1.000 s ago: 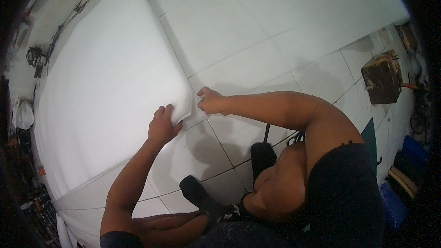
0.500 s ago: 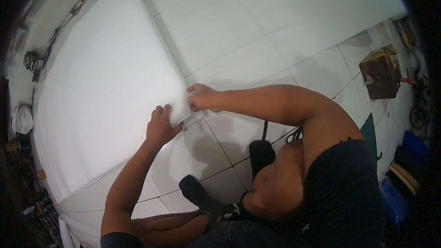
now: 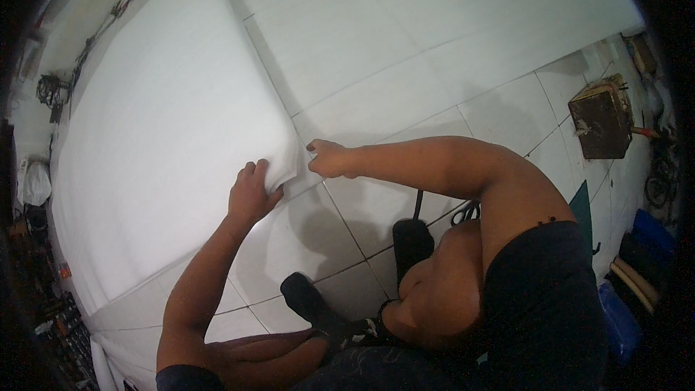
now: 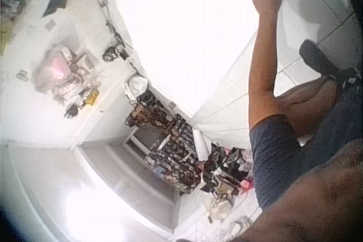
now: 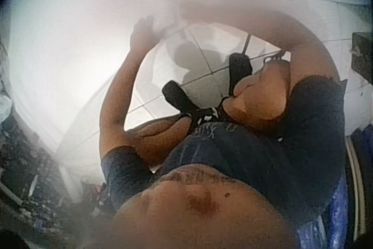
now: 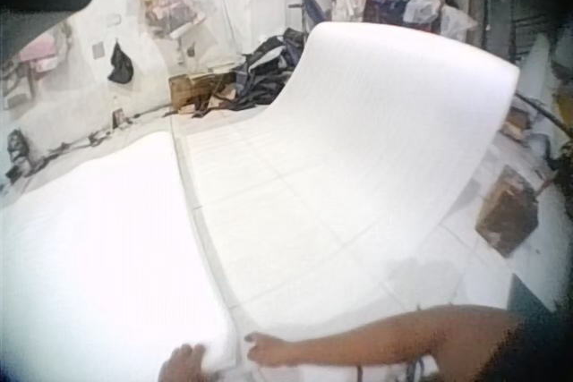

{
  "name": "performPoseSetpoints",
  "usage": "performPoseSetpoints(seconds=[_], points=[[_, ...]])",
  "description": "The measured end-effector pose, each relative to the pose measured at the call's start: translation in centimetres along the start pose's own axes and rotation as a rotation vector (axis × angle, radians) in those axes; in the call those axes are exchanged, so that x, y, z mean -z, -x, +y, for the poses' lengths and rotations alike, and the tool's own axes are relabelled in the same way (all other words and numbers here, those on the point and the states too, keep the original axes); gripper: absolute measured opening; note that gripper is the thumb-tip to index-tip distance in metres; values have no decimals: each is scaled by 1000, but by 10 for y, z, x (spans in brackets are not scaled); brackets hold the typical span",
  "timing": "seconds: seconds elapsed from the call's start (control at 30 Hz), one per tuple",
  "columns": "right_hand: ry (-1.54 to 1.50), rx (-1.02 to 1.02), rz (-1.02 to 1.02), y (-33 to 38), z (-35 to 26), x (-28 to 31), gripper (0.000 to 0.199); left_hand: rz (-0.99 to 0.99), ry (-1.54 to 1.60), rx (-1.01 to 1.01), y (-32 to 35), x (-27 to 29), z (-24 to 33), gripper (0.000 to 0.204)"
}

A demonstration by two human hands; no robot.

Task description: The person cuts a large white foam sheet into smaller rectangular pieces using a pair of scissors. They repeatedly measure the foam by folding it and then cut along the fold lines to create uniform sections.

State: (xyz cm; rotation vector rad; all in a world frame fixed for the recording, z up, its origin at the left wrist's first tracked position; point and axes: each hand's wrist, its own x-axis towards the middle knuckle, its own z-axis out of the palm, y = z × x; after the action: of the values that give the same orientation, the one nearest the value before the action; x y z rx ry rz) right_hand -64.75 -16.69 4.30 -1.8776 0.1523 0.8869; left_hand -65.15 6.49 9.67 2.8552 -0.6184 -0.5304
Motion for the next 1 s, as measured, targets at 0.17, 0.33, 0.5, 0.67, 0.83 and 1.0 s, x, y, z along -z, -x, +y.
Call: performPoseSetpoints(seconds=[0.17, 0.33, 0.5, 0.67, 0.83, 1.0], points=[[-217, -31, -21, -2, -6, 4, 64, -3, 3, -3, 0, 0, 1, 64], [-682, -64, -90, 8, -31, 7, 70, 11, 15, 21, 8, 4, 13, 69], [-691, -71, -82, 11, -44, 6, 70, 22, -4, 67, 9, -4, 14, 68], [-273, -126, -47, 7, -23, 10, 67, -6, 2, 38, 1, -2, 7, 65], [-33, -81, -81, -1, -9, 0, 70, 8, 12, 2, 1, 0, 2, 61], [-63, -58, -60, 1, -1, -1, 67, 12, 14, -6, 2, 0, 3, 59]])
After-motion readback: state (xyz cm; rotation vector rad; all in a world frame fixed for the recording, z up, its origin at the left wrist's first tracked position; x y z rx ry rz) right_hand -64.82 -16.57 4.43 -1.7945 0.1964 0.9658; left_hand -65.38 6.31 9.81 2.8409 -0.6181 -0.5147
